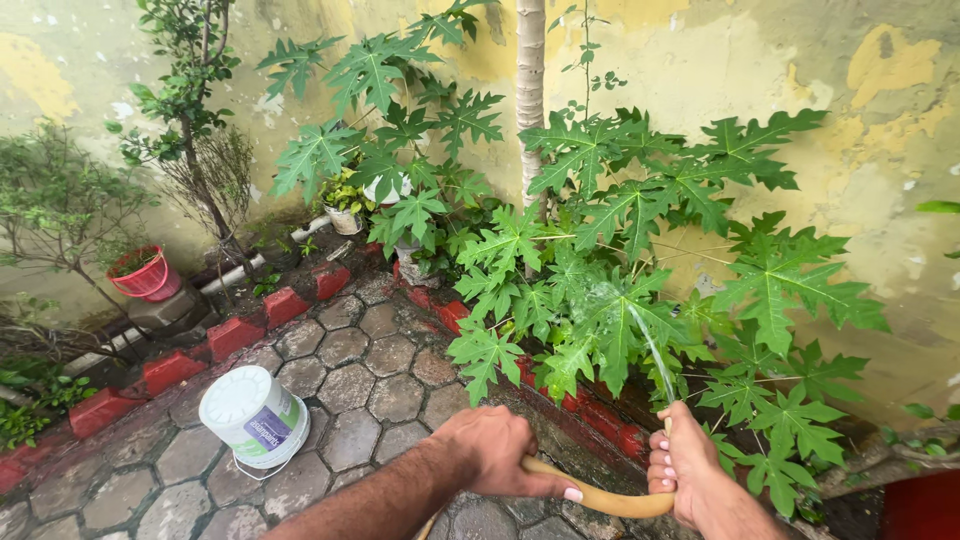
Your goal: The person waters several plants in an outdoor garden using a yellow hose.
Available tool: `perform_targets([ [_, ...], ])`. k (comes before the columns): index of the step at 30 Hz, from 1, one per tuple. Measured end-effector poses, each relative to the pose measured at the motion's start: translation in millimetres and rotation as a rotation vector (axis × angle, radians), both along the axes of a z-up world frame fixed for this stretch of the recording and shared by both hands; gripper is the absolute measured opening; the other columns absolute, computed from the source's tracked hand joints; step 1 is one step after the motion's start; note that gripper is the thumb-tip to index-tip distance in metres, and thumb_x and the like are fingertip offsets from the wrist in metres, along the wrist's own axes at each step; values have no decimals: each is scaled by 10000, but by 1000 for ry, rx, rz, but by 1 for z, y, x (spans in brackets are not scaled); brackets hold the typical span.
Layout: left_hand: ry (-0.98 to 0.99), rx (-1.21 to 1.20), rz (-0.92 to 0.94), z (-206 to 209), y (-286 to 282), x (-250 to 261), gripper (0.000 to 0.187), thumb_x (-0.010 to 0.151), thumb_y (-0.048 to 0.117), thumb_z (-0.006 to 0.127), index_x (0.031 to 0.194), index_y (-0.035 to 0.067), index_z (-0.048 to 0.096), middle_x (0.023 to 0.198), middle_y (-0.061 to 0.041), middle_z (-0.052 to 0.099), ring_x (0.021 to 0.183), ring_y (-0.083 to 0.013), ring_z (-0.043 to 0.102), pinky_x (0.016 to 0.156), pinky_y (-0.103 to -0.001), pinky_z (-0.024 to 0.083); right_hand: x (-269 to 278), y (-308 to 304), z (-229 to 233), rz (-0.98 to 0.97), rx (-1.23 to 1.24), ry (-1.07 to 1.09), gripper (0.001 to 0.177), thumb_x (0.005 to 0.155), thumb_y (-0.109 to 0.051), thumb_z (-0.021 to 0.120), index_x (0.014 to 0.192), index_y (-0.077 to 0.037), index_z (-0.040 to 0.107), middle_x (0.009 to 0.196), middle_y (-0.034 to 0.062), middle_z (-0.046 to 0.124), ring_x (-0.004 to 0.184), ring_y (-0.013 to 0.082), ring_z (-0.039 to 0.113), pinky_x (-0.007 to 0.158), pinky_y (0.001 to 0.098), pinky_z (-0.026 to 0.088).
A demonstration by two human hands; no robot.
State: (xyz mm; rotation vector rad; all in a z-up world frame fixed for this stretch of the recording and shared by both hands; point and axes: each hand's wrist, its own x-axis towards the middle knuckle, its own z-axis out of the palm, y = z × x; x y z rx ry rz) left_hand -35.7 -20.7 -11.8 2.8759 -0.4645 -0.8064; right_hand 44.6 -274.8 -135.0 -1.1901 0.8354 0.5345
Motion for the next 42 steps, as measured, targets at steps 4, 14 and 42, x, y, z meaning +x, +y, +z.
perform_targets([
  [4,32,15,-48,-5,4,-5,868,794,900,465,911,98,776,829,-113,747,859,-229,760,859,-453,616,-10,2,-6,-10,-11,-15,417,893,-421,556,646,-170,333,533,-57,211,409,103,188,375,295,143],
  [14,-9,-13,-90,2,23,-17,883,785,903,491,866,71,778,814,-146,745,870,-295,753,871,-467,598,-32,17,-3,-52,1,6,437,891,-430,571,649,-175,312,549,-58,209,418,102,183,381,295,143],
  [42,4,-36,-184,5,51,-14,880,777,912,445,839,85,738,796,-105,741,814,-201,768,871,-430,625,-66,39,45,-166,-72,-73,402,907,-406,551,663,-166,340,544,-58,233,421,88,199,376,281,149],
])
